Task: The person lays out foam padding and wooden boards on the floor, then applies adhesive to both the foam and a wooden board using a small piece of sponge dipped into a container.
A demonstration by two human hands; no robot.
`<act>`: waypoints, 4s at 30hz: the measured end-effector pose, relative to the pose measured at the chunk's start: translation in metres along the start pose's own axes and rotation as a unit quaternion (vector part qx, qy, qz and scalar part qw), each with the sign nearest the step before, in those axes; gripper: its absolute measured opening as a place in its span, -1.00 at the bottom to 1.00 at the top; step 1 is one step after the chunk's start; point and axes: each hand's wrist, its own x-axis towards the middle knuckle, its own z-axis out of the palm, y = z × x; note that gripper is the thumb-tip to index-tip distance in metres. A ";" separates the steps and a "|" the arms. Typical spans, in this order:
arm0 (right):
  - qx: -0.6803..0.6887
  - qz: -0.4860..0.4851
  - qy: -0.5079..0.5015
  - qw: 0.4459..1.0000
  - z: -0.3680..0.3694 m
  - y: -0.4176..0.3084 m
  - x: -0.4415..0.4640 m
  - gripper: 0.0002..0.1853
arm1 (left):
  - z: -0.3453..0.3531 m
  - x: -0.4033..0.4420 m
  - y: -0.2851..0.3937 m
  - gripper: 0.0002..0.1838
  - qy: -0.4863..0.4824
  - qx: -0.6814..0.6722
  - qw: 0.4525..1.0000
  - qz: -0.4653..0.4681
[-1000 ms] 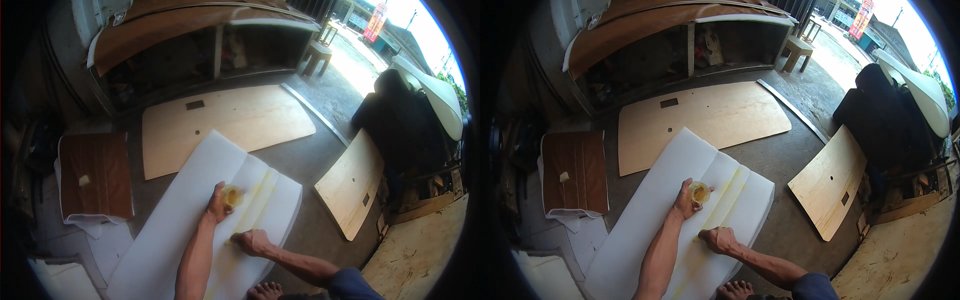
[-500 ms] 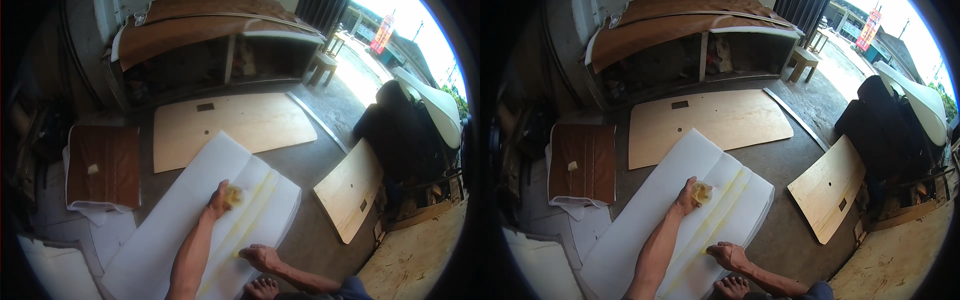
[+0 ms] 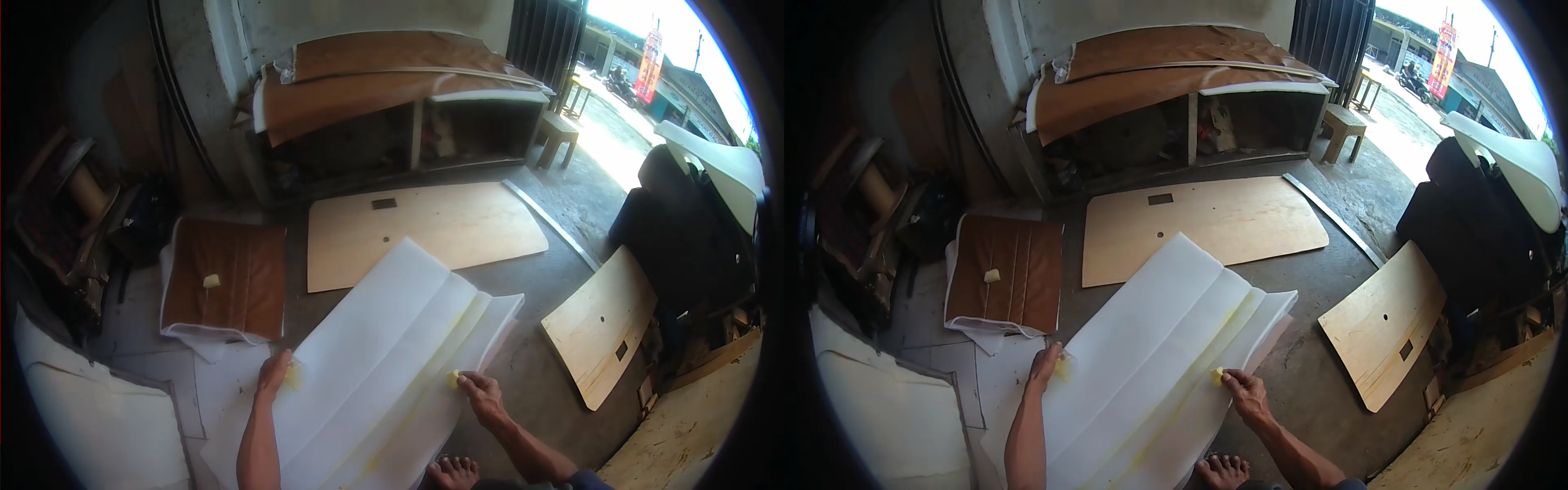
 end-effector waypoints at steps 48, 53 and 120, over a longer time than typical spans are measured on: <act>-0.162 -0.385 -0.121 0.900 0.026 -0.013 -0.090 -0.76 | 0.140 -0.155 0.024 -0.51 -0.154 -0.500 0.852 0.013; -0.333 -0.552 -0.073 0.761 0.049 -0.035 -0.094 -0.76 | 0.154 -0.178 0.053 -0.51 -0.172 -0.417 0.890 0.064; -0.316 -0.206 -0.197 0.905 0.018 0.017 0.160 -0.70 | 0.218 -0.098 0.011 -0.37 -0.215 -0.457 0.856 -0.114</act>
